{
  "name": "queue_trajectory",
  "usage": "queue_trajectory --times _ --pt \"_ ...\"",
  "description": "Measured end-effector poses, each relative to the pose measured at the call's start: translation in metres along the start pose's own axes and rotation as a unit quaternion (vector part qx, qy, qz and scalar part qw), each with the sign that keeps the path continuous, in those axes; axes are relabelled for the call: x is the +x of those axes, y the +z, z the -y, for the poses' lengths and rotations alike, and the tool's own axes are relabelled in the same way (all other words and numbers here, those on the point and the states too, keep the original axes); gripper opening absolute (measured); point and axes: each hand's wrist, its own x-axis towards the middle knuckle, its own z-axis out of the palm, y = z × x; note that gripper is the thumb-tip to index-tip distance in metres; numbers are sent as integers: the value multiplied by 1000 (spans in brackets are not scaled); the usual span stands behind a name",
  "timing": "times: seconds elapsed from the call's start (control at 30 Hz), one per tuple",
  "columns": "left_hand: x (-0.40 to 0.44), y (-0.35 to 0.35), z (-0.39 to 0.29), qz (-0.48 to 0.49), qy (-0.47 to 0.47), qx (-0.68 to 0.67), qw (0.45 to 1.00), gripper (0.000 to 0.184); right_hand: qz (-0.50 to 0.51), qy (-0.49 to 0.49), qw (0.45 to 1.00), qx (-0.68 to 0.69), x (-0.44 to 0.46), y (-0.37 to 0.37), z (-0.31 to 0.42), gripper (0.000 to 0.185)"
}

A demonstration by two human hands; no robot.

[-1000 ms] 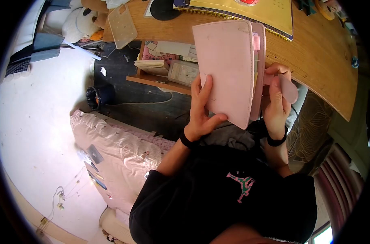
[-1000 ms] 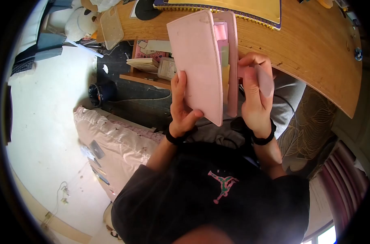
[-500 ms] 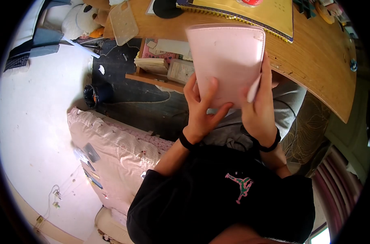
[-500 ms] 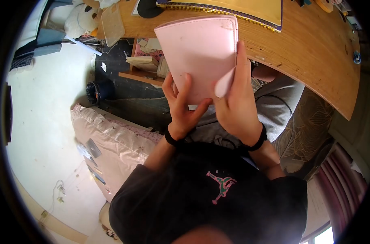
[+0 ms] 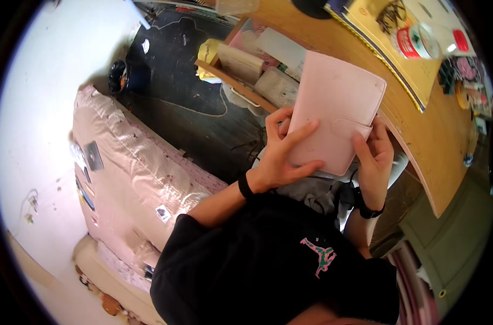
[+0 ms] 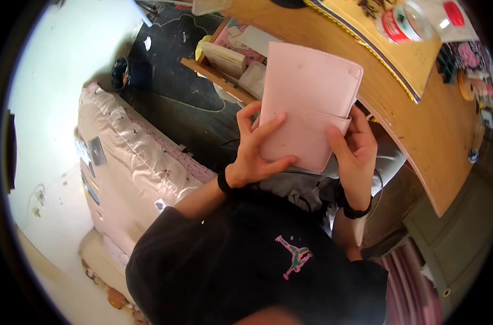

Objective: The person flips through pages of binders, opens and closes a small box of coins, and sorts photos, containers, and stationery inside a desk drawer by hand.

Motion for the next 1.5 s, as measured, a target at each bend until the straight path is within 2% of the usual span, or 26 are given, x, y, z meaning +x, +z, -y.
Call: queue_trajectory --times 0.13,0.2,0.23,0.27,0.33,0.4,0.43,0.5,0.53,0.6,0.63,0.7,0.73,0.83,0.87,0.9,0.97,1.0,1.07,1.1,1.2,1.3,1.37,1.43,1.47,1.5 --pt "-8 -27 -7 -33 -16 26 999 98 58 48 996 50 8 16 -14 55" --pt "-7 -48 -11 13 -54 40 998 102 41 104 988 111 10 27 -25 56" --pt "-5 -64 -7 1 -55 38 998 102 48 106 988 102 13 28 -27 56" --pt "0 -83 1 27 -128 -46 990 92 27 126 985 112 13 28 -28 56" --pt "24 -106 18 21 -153 -15 988 71 10 143 983 111 15 23 -27 56" --pt "64 -130 36 -4 -27 243 970 54 15 142 987 78 14 17 -25 60" --pt "83 -141 52 3 57 375 925 48 16 144 987 69 14 17 -23 60" --pt "108 -150 93 43 155 499 852 49 9 148 986 82 13 18 -19 57" --pt "114 -148 103 37 153 494 855 49 4 153 985 76 13 16 -19 58" --pt "120 -143 115 248 36 470 846 36 -6 146 989 38 10 18 -20 60" --pt "122 -140 102 235 25 470 850 36 -11 139 990 7 10 18 -21 62" --pt "121 -140 78 342 -79 387 853 38 -7 144 990 -11 10 19 -22 64" --pt "114 -141 87 293 -19 370 882 36 -15 148 989 -1 9 21 -23 64" --pt "122 -139 113 258 -9 416 872 30 -28 157 987 8 11 26 -27 64" --pt "124 -141 133 199 22 376 905 20 -22 155 988 13 13 28 -27 64" --pt "127 -139 142 199 21 369 908 20 -18 156 987 15 13 27 -26 63" --pt "134 -132 153 78 -19 582 809 30 -17 154 988 -4 13 24 -24 63" --pt "141 -133 156 74 -24 579 811 30 -13 150 989 -15 15 23 -25 63" --pt "150 -134 155 177 -178 498 830 47 -7 145 989 -24 17 26 -20 62" --pt "147 -132 156 176 -184 492 833 47 -3 133 991 -25 15 26 -17 62" --pt "150 -137 153 151 -116 565 803 45 -14 128 991 -19 15 29 -16 61" --pt "159 -153 129 198 -262 386 862 56 -19 128 991 -11 13 26 -21 63" --pt "164 -144 149 170 -290 406 850 56 -13 130 991 -11 11 23 -23 63" --pt "161 -151 132 177 -319 350 863 48 -5 125 992 0 14 25 -25 64" --pt "154 -138 140 136 -272 439 846 41 -5 123 992 -3 13 26 -27 64" --pt "151 -128 155 136 -269 444 844 41 -6 122 993 -7 12 27 -28 64"
